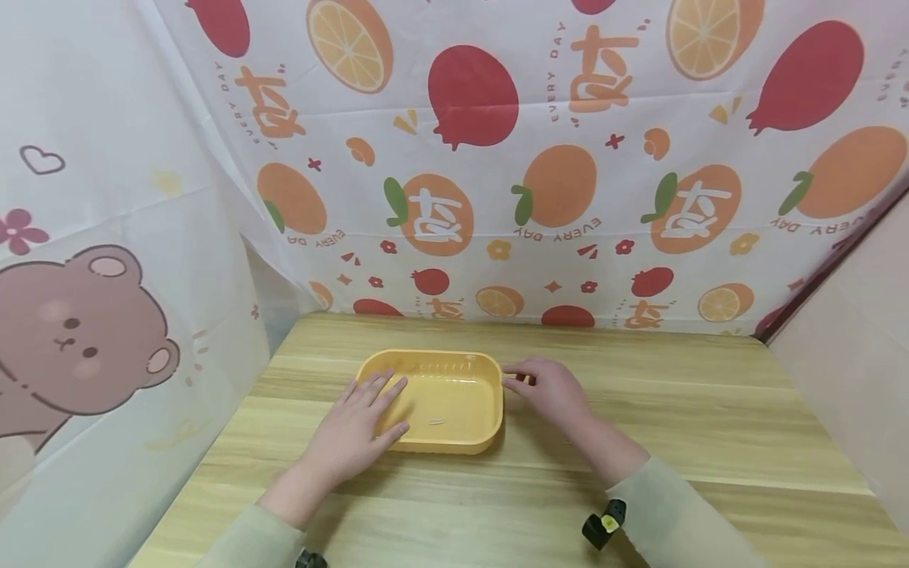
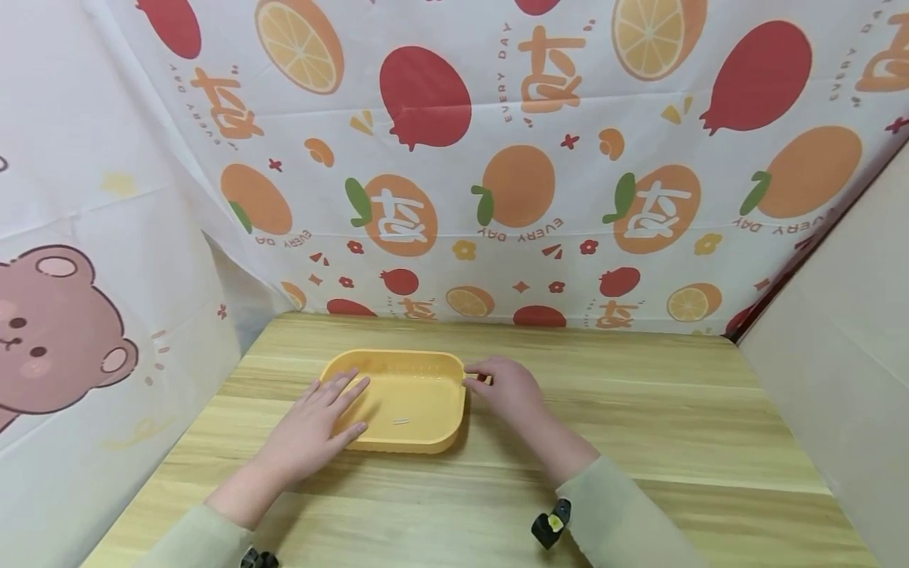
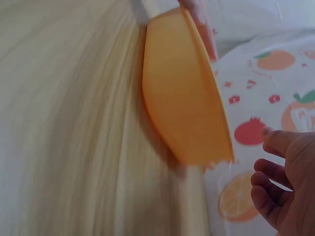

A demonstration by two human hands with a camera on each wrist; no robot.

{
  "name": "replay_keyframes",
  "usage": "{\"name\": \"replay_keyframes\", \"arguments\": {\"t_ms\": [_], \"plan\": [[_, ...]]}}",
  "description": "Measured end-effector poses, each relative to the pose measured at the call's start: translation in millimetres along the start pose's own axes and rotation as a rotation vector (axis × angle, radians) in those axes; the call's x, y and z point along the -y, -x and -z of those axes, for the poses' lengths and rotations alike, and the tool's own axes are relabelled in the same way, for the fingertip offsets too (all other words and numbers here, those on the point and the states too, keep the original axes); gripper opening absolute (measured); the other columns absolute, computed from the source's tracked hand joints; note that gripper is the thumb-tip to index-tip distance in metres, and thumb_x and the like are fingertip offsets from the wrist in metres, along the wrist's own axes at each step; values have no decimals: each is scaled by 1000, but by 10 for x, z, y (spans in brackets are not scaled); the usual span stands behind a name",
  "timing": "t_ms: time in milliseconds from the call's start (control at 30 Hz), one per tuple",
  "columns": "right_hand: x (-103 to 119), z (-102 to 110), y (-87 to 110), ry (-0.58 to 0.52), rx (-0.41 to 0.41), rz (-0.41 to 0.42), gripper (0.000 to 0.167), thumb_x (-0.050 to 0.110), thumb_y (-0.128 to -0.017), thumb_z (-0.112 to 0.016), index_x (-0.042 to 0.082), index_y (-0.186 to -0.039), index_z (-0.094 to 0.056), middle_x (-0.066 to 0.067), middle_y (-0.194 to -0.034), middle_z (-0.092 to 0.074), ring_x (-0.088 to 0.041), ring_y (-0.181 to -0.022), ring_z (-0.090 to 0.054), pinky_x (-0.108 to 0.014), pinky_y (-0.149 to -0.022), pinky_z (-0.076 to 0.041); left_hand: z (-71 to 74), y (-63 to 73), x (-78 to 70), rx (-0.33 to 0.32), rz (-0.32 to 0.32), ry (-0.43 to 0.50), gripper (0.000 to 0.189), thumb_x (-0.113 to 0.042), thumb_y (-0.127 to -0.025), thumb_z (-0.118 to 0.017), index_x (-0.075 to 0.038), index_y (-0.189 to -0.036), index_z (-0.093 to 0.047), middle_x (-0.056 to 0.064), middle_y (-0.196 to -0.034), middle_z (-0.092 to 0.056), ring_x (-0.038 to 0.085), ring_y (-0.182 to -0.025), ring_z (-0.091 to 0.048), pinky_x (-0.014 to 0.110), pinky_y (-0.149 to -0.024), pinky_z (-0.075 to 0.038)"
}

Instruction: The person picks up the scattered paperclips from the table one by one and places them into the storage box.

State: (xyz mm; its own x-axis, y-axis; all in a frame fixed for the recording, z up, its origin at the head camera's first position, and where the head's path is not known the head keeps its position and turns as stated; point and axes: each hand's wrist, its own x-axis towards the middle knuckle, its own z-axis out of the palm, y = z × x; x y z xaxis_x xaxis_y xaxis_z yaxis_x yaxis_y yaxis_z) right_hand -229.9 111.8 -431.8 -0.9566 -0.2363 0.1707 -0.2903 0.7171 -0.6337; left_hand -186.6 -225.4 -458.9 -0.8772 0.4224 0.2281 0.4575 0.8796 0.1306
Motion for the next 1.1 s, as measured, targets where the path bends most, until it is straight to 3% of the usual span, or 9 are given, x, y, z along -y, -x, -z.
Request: {"name": "replay_keyframes", "arguments": {"t_ms": [200, 633, 867, 1100], "plan": [[-304, 118, 131, -19, 3, -66, 23, 34, -91, -73, 23, -111, -77, 11, -92, -66, -10, -75, -55, -27, -63, -49, -12, 11, 16, -2, 6, 2, 71, -59, -97, -51, -24, -156, -34, 8, -161, -30, 30, -147, -26, 55, -121, -13], [-953, 338, 454, 36, 6, -143, 27, 26, -94, -70, 11, -116, -75, 4, -88, -64, -13, -74, -53, -29, -62, -46, -35, 11, 29, -9, 11, 10, 71, -56, -96, -56, -25, -156, -34, 7, -161, -30, 31, -147, -27, 55, -121, -14], [-1085, 397, 563, 88, -12, -142, 25, 30, -92, -72, 14, -111, -77, 4, -91, -67, -12, -76, -55, -30, -67, -48, -13, 12, 14, 1, 20, 10, 72, -62, -97, -49, -24, -156, -33, 6, -161, -29, 30, -148, -26, 53, -121, -13], [-1106, 410, 616, 143, -15, -117, 22, 27, -90, -74, 14, -108, -78, 4, -93, -69, -11, -80, -58, -32, -69, -51, -16, 0, 7, -3, 14, 22, 72, -59, -96, -51, -24, -156, -33, 8, -161, -30, 31, -147, -26, 54, -121, -13]]}}
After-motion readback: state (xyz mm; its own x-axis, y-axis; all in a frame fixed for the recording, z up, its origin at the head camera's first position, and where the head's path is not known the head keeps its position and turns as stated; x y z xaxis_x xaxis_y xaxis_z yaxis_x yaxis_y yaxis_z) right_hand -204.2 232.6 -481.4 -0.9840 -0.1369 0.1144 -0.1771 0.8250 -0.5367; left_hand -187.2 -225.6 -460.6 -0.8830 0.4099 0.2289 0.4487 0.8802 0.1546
